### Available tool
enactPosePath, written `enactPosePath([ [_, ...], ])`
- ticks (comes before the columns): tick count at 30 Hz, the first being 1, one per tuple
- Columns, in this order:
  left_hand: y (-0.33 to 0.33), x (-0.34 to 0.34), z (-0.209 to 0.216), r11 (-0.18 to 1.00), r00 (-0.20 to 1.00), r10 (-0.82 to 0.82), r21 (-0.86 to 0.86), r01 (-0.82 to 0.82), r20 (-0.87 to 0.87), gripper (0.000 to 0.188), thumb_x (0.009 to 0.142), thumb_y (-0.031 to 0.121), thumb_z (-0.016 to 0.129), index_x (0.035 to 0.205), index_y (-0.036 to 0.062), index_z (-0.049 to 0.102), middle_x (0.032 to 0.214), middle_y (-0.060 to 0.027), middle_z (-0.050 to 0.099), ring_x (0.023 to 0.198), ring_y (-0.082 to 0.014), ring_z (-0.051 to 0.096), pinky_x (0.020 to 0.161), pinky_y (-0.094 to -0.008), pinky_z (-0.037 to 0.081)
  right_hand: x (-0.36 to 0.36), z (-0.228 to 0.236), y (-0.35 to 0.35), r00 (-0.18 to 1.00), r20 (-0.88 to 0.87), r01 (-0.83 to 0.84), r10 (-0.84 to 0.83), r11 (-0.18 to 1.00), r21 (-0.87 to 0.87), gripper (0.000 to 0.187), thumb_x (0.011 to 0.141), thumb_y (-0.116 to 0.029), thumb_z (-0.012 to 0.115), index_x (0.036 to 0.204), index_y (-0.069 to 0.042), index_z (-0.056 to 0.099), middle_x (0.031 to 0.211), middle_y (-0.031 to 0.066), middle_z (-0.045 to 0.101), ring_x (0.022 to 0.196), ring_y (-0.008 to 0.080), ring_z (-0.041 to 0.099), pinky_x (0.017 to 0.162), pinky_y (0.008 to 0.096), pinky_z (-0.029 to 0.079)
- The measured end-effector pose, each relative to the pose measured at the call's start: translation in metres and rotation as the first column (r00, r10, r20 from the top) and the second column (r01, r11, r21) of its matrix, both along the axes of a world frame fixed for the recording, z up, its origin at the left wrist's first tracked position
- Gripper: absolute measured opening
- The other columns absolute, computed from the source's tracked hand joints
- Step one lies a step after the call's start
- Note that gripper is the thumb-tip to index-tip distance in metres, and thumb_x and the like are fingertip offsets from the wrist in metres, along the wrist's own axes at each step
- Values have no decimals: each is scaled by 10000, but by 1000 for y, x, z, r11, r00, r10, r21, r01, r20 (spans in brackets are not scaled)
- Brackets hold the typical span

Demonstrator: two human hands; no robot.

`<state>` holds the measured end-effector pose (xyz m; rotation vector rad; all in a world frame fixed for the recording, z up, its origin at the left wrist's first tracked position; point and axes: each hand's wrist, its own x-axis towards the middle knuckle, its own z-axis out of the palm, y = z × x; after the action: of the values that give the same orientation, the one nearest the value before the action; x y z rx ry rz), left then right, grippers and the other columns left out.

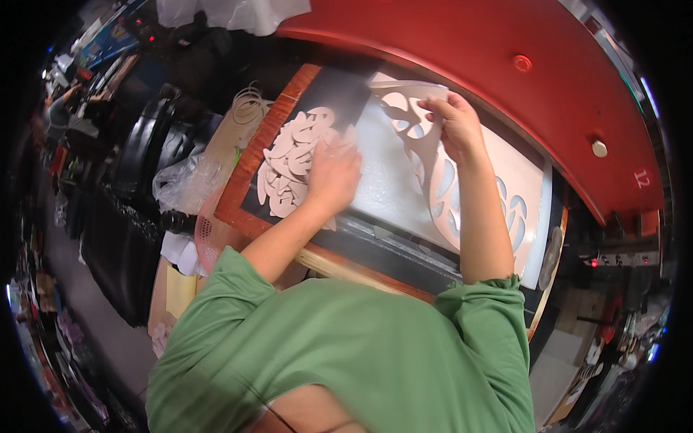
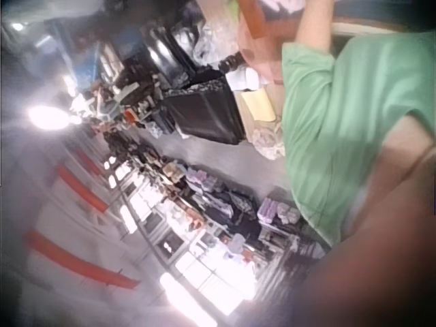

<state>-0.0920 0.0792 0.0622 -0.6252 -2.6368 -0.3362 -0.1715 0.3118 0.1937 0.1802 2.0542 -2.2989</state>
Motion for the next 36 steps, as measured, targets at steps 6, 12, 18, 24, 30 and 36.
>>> enactPosePath([
  [6,-35,20,7,1000,992,-26,-14,25,-126,168,820,95,591,836,6,733,1269,-142,648,1322,-394,493,1113,-600,291,-2,-12,-10,998,23,-50,51,999,-14,272,933,-105,664,1173,-16,573,1001,88,707,762,92,591,727,241,518],
  [12,-62,37,9,996,994,-90,12,90,-57,111,798,103,650,815,12,710,1323,-131,610,1332,-383,478,1113,-555,320,-20,-31,-15,999,22,27,-31,987,159,260,920,-78,656,1155,1,578,943,90,712,729,97,573,659,253,474],
  [18,-82,58,14,964,964,-210,200,176,163,327,792,247,765,1031,37,686,1389,-96,539,1350,-355,448,1115,-497,350,-22,-61,-4,977,-97,212,-189,872,441,437,856,-170,725,1225,8,573,970,131,703,752,154,637,661,302,498],
  [24,-83,53,16,945,997,-75,320,72,-2,282,792,177,759,1042,53,724,1281,-155,603,1219,-352,549,1024,-465,417,-14,-82,-27,954,-277,291,-113,573,766,571,825,-277,747,1310,-78,520,1067,231,680,982,355,673,876,427,516],
  [30,-101,35,-8,927,981,191,336,-167,-39,298,799,170,752,1059,31,709,1224,-180,603,1152,-380,557,987,-477,433,35,-105,-67,973,-232,209,-17,504,838,401,927,-315,626,1261,-99,573,1117,193,678,1044,381,644,903,442,496],
  [36,-111,27,-25,923,942,317,266,-278,-114,352,815,225,738,1101,24,697,1239,-186,586,1174,-381,534,979,-487,428,41,-119,-69,952,-280,297,-123,586,754,399,933,-340,614,1260,-114,583,1147,156,676,1026,339,652,878,426,498],
])
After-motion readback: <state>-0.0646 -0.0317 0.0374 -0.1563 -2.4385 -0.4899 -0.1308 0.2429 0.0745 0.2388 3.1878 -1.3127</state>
